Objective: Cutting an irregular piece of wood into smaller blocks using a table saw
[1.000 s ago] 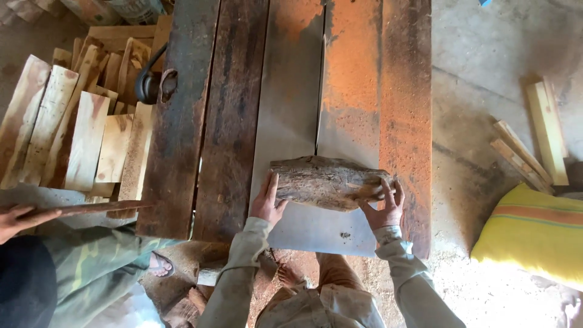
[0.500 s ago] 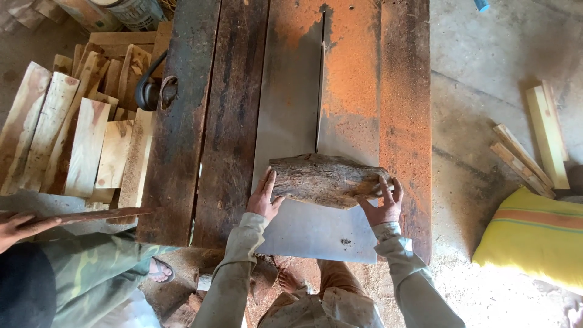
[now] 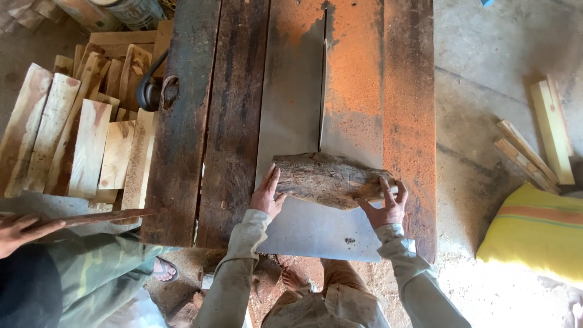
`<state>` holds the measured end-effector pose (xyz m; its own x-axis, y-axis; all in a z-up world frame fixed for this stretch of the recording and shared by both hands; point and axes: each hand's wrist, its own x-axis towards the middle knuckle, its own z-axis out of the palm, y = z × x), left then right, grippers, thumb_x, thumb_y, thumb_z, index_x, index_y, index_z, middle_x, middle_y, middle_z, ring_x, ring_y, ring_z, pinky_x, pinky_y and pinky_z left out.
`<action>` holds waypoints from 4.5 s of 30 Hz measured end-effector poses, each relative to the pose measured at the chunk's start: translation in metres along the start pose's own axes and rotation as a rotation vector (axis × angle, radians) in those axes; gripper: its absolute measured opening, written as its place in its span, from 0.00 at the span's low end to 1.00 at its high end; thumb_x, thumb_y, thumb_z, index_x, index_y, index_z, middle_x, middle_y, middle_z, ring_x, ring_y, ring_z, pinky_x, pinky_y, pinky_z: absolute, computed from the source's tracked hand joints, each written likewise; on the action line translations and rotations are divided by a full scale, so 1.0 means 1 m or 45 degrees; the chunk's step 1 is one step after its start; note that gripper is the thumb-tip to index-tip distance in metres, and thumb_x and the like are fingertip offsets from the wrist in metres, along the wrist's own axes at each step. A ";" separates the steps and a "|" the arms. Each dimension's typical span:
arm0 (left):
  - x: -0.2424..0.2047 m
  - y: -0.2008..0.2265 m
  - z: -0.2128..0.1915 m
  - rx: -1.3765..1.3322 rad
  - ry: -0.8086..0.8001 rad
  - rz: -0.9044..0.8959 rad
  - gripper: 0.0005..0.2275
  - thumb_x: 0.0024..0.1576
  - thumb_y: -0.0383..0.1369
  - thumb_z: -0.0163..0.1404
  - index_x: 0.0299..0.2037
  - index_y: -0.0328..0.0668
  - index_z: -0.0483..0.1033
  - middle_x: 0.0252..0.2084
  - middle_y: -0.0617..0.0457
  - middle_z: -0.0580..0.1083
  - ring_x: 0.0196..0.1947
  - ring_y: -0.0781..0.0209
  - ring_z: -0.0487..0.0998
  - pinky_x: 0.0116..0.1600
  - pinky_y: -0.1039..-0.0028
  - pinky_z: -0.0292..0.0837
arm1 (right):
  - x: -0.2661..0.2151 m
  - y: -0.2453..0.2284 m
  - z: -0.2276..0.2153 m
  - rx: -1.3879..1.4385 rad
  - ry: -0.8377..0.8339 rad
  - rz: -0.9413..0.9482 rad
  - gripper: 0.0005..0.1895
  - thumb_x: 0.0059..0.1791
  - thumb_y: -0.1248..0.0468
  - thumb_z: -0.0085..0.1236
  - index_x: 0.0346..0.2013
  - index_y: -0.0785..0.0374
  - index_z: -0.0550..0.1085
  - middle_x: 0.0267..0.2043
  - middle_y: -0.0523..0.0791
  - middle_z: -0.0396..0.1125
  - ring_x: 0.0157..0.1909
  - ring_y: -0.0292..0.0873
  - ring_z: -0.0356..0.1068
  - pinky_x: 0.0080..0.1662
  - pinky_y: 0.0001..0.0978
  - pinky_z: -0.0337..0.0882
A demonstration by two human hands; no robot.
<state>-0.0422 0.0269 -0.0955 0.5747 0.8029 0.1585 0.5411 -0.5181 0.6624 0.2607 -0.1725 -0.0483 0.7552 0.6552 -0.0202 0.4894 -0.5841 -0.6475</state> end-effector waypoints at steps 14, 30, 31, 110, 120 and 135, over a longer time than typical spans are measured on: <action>0.012 -0.007 -0.006 0.069 -0.136 -0.040 0.41 0.47 0.32 0.63 0.73 0.55 0.59 0.77 0.52 0.56 0.61 0.36 0.72 0.61 0.52 0.76 | 0.014 0.014 0.014 0.116 0.085 -0.190 0.49 0.34 0.49 0.77 0.69 0.41 0.67 0.75 0.53 0.44 0.72 0.75 0.47 0.67 0.71 0.55; 0.011 0.005 -0.001 0.216 -0.114 -0.077 0.41 0.45 0.41 0.64 0.72 0.56 0.60 0.76 0.54 0.57 0.51 0.34 0.79 0.48 0.49 0.82 | 0.013 -0.034 0.022 -0.672 -0.141 -0.310 0.82 0.12 0.38 0.78 0.77 0.37 0.48 0.80 0.46 0.37 0.77 0.72 0.29 0.63 0.83 0.43; 0.010 0.009 -0.001 0.208 -0.120 -0.098 0.41 0.45 0.40 0.63 0.73 0.55 0.59 0.77 0.55 0.55 0.52 0.34 0.78 0.49 0.50 0.83 | 0.013 -0.032 0.021 -0.636 -0.159 -0.320 0.83 0.12 0.38 0.78 0.77 0.38 0.47 0.80 0.48 0.36 0.77 0.74 0.28 0.62 0.84 0.42; 0.103 0.008 0.022 0.219 -0.191 -0.275 0.37 0.53 0.45 0.59 0.74 0.74 0.56 0.81 0.49 0.41 0.64 0.32 0.69 0.61 0.51 0.76 | 0.107 -0.050 0.045 -0.630 -0.236 -0.507 0.70 0.28 0.46 0.77 0.77 0.31 0.44 0.83 0.46 0.25 0.77 0.75 0.23 0.64 0.85 0.39; 0.126 0.003 0.024 0.246 -0.117 -0.233 0.37 0.52 0.46 0.60 0.74 0.75 0.58 0.81 0.51 0.45 0.64 0.35 0.70 0.59 0.53 0.77 | 0.129 -0.059 0.049 -0.635 -0.256 -0.487 0.70 0.28 0.45 0.77 0.77 0.30 0.45 0.83 0.45 0.26 0.77 0.75 0.23 0.64 0.84 0.39; 0.217 -0.013 0.015 0.525 -0.277 -0.290 0.38 0.49 0.51 0.60 0.73 0.76 0.57 0.80 0.54 0.48 0.67 0.31 0.66 0.66 0.44 0.69 | 0.237 -0.090 0.058 -0.738 -0.243 -0.517 0.73 0.22 0.41 0.77 0.76 0.25 0.45 0.79 0.45 0.40 0.78 0.70 0.34 0.63 0.85 0.43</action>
<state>0.0849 0.2031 -0.0805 0.5048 0.8517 -0.1410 0.8391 -0.4458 0.3116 0.3708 0.0632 -0.0393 0.4020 0.9151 -0.0311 0.9066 -0.4025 -0.1264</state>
